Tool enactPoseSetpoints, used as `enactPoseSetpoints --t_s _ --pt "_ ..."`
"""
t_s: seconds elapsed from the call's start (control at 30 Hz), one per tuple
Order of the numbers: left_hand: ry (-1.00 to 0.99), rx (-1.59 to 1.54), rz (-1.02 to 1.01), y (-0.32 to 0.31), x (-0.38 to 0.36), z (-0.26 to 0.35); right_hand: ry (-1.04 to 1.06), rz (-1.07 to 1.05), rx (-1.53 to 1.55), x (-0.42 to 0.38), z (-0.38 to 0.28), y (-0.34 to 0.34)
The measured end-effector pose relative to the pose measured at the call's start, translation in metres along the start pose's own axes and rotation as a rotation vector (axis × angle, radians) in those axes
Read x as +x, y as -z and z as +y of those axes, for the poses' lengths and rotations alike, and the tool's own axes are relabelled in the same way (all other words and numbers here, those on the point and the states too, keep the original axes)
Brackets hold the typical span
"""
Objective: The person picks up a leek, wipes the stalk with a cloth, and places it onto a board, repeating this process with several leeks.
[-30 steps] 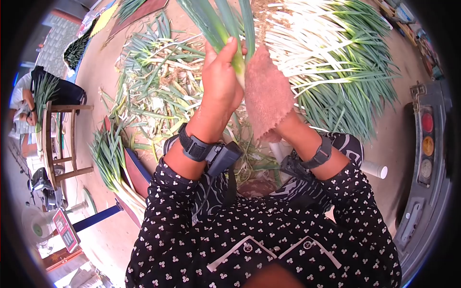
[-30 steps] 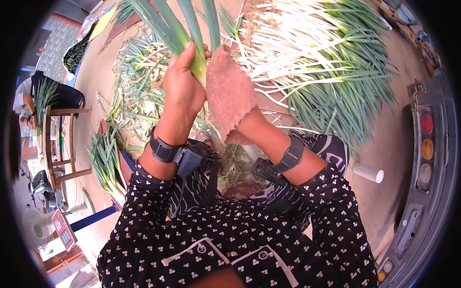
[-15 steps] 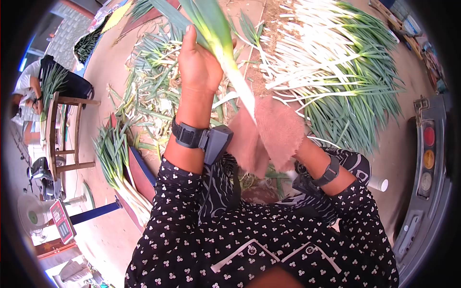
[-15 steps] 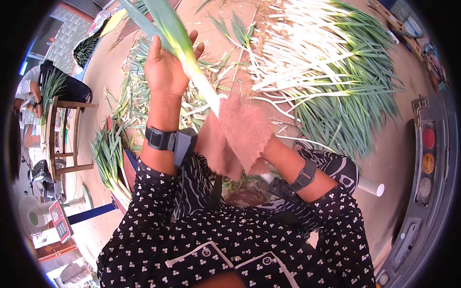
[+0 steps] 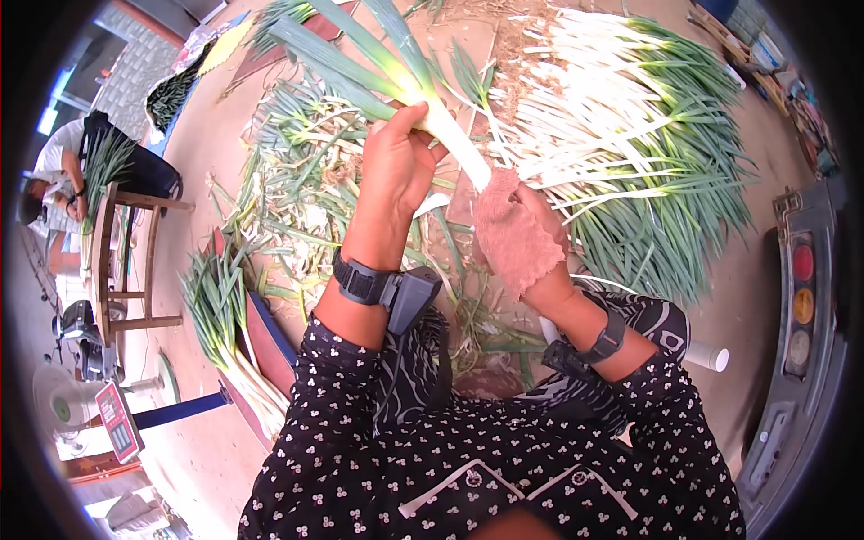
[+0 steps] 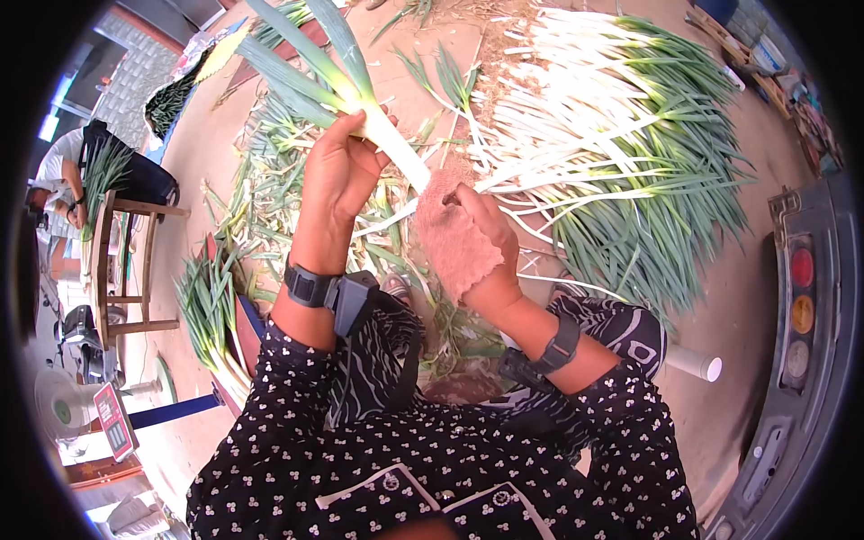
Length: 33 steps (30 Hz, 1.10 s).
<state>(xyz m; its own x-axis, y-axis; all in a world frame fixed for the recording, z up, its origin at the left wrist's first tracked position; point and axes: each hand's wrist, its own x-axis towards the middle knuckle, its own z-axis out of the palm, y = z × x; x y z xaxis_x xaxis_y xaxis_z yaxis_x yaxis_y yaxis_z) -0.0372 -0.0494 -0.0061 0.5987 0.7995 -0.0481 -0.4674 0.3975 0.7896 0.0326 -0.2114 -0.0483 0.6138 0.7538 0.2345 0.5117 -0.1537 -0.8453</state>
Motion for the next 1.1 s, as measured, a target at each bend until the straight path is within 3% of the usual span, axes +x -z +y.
enactPoseSetpoints --t_s 0.1,0.3,0.4,0.5,0.8,0.9,1.0,1.07,1.1 --pt "0.0 -0.009 -0.062 0.002 0.0 0.001 -0.011 -0.008 0.07 0.0 0.004 -0.002" --pt "0.047 -0.053 -0.149 0.002 -0.003 0.006 0.196 0.143 -0.055 -0.001 0.008 0.001" --pt "0.051 -0.035 -0.096 -0.004 -0.006 0.009 0.241 0.192 -0.018 -0.001 0.018 -0.001" --pt "0.077 -0.011 -0.033 -0.002 -0.006 0.009 0.294 0.139 -0.036 0.001 0.022 0.003" --pt "-0.023 0.027 -0.24 -0.004 -0.009 0.014 0.123 0.014 0.107 0.005 0.007 0.008" --pt "-0.037 0.061 -0.248 -0.009 -0.011 0.014 0.176 0.051 0.102 0.009 0.014 0.001" --pt "-0.009 0.072 -0.276 -0.012 -0.013 0.012 0.311 -0.214 -0.538 0.026 -0.016 0.021" --pt "0.022 0.117 -0.303 -0.016 -0.017 0.007 0.109 -0.23 -0.216 0.045 -0.006 0.025" --pt "0.039 0.139 -0.319 -0.019 -0.019 0.003 0.123 -0.181 -0.204 0.05 -0.005 0.028"
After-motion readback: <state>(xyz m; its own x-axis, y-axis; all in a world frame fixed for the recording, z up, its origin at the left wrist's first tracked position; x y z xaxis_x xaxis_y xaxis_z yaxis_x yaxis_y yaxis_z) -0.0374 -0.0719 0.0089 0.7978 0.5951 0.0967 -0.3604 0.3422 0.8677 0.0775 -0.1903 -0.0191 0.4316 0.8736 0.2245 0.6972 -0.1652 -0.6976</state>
